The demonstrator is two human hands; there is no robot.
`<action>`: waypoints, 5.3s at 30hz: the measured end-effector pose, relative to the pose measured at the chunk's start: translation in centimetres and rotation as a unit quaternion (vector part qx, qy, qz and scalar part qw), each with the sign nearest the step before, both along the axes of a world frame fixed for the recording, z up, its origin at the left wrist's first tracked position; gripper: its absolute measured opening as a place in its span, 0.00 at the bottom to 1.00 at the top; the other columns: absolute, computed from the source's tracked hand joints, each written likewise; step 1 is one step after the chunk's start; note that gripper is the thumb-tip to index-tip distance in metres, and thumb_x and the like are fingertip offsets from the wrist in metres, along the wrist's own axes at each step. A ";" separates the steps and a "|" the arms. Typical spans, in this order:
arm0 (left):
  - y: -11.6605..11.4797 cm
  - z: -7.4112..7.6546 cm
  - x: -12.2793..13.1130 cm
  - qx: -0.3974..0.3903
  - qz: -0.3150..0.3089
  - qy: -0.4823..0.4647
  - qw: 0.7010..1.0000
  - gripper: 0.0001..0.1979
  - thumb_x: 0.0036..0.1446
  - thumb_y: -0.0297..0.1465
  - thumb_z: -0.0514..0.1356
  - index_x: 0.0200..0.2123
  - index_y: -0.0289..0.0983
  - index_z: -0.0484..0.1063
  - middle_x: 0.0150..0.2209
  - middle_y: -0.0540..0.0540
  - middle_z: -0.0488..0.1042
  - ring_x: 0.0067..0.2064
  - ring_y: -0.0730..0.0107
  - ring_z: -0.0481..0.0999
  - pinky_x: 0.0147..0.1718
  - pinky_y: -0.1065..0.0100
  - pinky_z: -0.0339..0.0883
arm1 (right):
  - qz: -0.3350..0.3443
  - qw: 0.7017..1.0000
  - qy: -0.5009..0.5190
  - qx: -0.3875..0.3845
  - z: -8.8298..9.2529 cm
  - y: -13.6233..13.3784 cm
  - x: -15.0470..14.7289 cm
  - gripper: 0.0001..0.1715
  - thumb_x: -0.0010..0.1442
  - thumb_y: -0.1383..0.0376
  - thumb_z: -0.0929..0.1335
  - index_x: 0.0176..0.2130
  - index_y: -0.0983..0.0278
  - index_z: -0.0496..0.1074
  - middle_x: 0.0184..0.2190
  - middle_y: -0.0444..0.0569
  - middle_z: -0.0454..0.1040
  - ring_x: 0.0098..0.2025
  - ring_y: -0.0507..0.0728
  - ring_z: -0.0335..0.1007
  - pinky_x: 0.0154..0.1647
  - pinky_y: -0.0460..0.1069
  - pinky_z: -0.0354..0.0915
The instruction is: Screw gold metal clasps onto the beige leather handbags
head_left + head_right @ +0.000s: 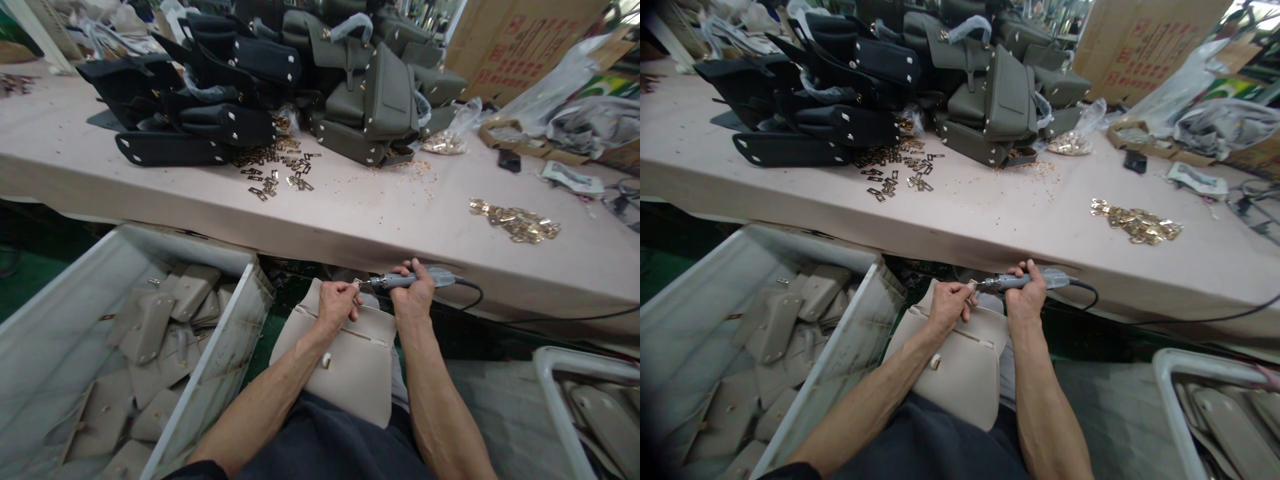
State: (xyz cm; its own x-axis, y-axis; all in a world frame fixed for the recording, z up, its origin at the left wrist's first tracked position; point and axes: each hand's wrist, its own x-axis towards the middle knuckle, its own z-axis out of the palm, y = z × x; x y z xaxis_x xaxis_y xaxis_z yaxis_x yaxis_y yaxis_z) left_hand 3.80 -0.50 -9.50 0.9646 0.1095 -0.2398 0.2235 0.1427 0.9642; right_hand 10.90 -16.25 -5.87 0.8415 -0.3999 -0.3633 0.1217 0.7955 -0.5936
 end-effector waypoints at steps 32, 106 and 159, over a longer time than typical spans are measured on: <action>-0.2 -0.3 0.0 0.013 -0.006 0.006 1.000 0.23 0.62 0.43 0.62 0.21 0.33 0.78 0.11 0.48 0.69 0.11 0.75 0.64 0.13 0.74 0.52 | -0.019 0.998 -0.001 -0.056 1.4 0.6 -0.5 0.09 0.59 0.72 0.70 0.33 0.64 0.65 0.28 0.39 0.69 0.21 0.45 0.59 0.27 0.43 0.71; 0.0 -0.7 -0.6 -0.023 -0.046 -0.063 0.997 0.17 0.60 0.37 0.61 0.21 0.35 0.74 0.15 0.49 0.72 0.12 0.74 0.66 0.13 0.74 0.53 | 0.246 0.817 -0.259 -0.453 6.6 5.5 -3.0 0.16 0.54 0.59 0.79 0.34 0.64 0.74 0.23 0.41 0.71 0.18 0.49 0.63 0.17 0.46 0.61; -0.2 0.3 -0.8 -0.034 -0.048 -0.092 0.994 0.20 0.61 0.41 0.62 0.22 0.34 0.72 0.16 0.51 0.69 0.12 0.77 0.64 0.12 0.74 0.50 | 0.276 0.826 -0.259 -0.417 7.6 5.9 -1.8 0.21 0.50 0.54 0.81 0.28 0.62 0.71 0.17 0.39 0.65 0.15 0.49 0.59 0.14 0.46 0.60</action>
State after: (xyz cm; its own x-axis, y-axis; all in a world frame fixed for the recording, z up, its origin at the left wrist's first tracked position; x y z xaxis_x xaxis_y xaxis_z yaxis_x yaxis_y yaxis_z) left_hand 3.01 -0.73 -9.21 0.9981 0.0048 -0.0619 0.0597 0.1965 0.9787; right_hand 9.13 -10.35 1.72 0.9355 0.1679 0.3110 0.2865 0.1549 -0.9455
